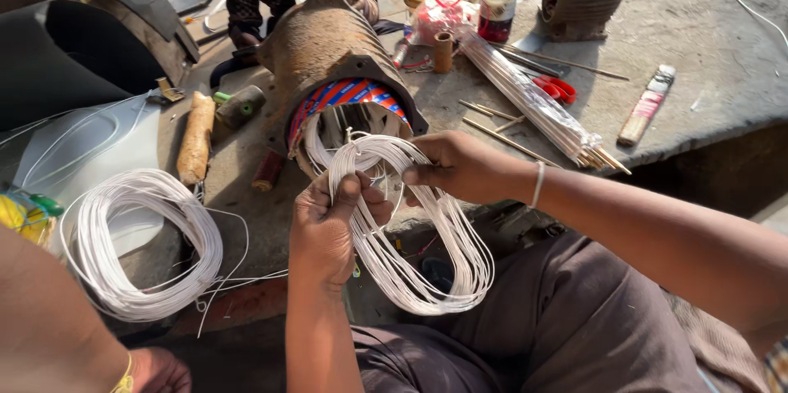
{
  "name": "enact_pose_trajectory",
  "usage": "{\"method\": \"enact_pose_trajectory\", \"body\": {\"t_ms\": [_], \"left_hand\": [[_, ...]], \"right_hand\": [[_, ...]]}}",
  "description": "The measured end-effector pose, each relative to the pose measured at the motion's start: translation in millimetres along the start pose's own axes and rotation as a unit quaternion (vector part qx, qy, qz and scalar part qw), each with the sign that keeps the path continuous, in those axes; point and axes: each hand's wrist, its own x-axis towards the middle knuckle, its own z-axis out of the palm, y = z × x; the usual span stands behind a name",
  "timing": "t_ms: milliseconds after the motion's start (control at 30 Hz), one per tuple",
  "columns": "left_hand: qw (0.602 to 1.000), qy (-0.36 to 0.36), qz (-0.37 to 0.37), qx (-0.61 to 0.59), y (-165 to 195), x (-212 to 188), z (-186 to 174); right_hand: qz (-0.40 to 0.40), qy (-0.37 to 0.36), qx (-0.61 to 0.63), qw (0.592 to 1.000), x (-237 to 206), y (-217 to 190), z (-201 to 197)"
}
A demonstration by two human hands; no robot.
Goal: The person winds white insulated wire around a motor stator core, using a wooden stick to press the wire into the slots. They repeatedly pull, align, and tuck the wire into the stator slots.
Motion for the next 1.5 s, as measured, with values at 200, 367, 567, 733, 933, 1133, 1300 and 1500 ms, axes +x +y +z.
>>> {"method": "enact_pose_trajectory", "body": {"t_ms": [200, 367, 567, 733, 933, 1133, 1300, 1500], "left_hand": [[0.988, -0.074, -0.001, -0.133, 6.9, 3.6, -47.5], [0.983, -0.026, -0.075, -0.166, -13.0, 9.0, -62.4], [0.987, 0.027, -0.122, -0.103, -23.5, 6.2, -57.3], [0.991, 0.128, -0.030, 0.038, -35.6, 10.9, -43.7], [0.993, 0.014, -0.104, -0.052, -23.1, 20.8, -76.9], [0.993, -0.109, -0.044, 0.022, -8.4, 16.7, -85.5], [0.992, -0.076, -0.099, -0.025, 12.5, 18.7, -77.2], [0.972, -0.161, -0.154, -0.071, 30.8, 23.2, -98.4]], "right_hand": [[-0.289, -0.005, -0.333, 0.898, -30.9, -13.4, -4.3], [-0.412, 0.030, -0.532, 0.739, -25.5, 2.9, 15.0], [-0.428, 0.092, -0.558, 0.705, -17.2, 23.4, 32.5], [-0.415, 0.076, -0.604, 0.676, 5.3, 33.5, 39.3], [-0.416, 0.045, -0.649, 0.636, 21.4, 28.6, 16.6], [-0.410, 0.038, -0.644, 0.645, 28.7, 4.4, 7.3], [-0.371, 0.005, -0.670, 0.643, 35.1, -8.6, 2.0], [-0.422, 0.061, -0.669, 0.609, 29.6, -11.6, -11.9]]}}
